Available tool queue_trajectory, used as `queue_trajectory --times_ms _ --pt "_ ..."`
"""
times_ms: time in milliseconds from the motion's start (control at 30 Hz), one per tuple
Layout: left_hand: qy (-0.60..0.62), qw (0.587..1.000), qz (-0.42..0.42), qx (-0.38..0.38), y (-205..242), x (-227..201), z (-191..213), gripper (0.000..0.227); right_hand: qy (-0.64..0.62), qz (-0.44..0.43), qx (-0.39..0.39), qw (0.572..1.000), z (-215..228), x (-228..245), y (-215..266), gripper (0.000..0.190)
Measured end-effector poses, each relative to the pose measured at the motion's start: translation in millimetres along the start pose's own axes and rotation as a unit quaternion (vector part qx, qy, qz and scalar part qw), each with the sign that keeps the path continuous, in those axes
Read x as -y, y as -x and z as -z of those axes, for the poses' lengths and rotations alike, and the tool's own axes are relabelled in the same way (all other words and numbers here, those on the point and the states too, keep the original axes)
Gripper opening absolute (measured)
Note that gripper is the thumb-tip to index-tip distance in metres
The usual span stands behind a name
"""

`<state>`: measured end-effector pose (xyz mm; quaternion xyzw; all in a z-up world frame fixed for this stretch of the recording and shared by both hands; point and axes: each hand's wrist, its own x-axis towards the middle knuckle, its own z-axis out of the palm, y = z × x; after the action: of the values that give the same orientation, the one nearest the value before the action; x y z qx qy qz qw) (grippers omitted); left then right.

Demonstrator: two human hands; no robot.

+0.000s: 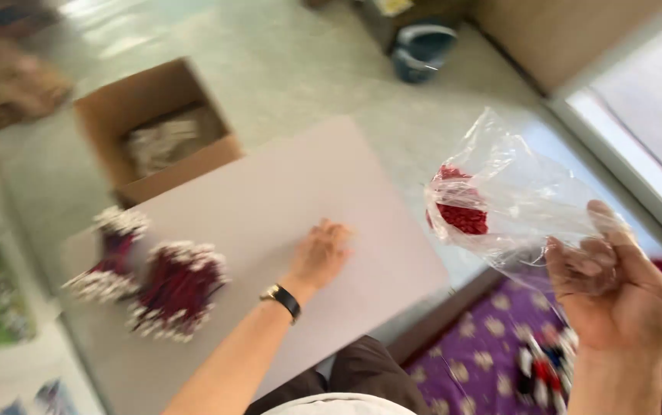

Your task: The person manually attaches red connector housings to the terminal ends of small wire bundles.

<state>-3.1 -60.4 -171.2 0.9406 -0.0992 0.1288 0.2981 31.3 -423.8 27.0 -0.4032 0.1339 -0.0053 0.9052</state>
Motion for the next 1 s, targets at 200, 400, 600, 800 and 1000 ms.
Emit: queue_trajectory --times_ms 200,400,600,800,1000 --pt "-0.058 0.991 0.042 0.111 -17.9 10.6 -36.5 0.020 -0.095 0.081 -0.150 0.981 151.2 59.3 134.1 0.016" --pt "0.044 0.994 -0.002 0.099 -15.4 -38.4 -26.1 0.013 -0.199 0.134 -0.346 0.907 349.6 30.1 249.7 0.019" --pt "0.248 0.940 -0.023 0.235 7.9 -169.2 -68.6 0.013 -0.187 0.143 -0.562 0.793 458.2 -20.7 267.0 0.028" --pt "0.239 0.845 -0.044 0.476 52.5 -235.9 -190.2 0.008 -0.267 0.179 -0.605 0.728 614.8 -84.9 295.5 0.022" --pt "0.263 0.720 0.000 0.642 100.6 -290.4 -339.3 0.032 -0.022 0.023 -0.765 0.643 640.5 -101.7 308.0 0.028"
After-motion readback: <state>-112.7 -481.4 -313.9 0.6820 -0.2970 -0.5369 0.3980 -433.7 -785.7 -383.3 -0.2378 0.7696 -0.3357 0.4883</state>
